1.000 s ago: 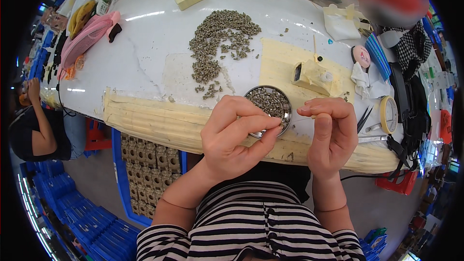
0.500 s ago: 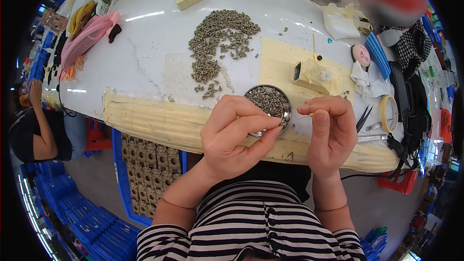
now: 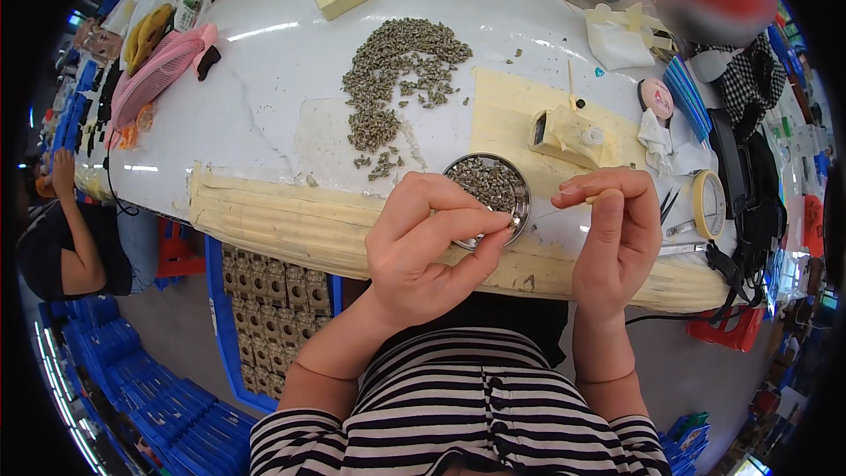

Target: The person picks up individual small metal pins from a pile and places them into a small metal container by hand.

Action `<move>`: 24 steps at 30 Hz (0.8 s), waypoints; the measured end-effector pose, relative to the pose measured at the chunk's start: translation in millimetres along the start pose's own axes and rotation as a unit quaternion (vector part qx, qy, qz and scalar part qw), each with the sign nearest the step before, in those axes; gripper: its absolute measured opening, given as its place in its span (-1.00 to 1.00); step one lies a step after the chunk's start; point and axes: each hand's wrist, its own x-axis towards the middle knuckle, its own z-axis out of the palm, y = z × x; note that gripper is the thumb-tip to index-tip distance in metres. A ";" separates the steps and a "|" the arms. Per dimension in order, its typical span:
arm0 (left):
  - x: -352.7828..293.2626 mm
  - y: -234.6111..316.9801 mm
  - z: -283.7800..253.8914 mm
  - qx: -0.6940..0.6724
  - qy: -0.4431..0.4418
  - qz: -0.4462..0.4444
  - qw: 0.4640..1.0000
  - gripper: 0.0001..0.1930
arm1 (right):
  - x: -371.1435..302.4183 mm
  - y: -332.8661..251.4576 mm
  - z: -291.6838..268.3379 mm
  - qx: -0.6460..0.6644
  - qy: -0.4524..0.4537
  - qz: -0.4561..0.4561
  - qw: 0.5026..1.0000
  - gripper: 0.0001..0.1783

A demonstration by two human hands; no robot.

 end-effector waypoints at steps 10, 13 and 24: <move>-0.2 1.5 0.7 0.000 0.009 -0.011 1.000 -0.72 | 47.1 -15.7 -33.6 -0.410 0.077 -0.224 0.881 -0.91; -2.2 1.0 1.1 -0.009 0.008 -0.016 1.000 -0.75 | 50.5 -10.6 -31.9 -0.463 0.055 -0.226 0.855 -0.90; -1.4 1.8 -1.7 -0.016 0.014 -0.008 1.000 -0.70 | 11.4 -19.5 -8.5 -0.217 -0.110 -0.060 0.968 -0.91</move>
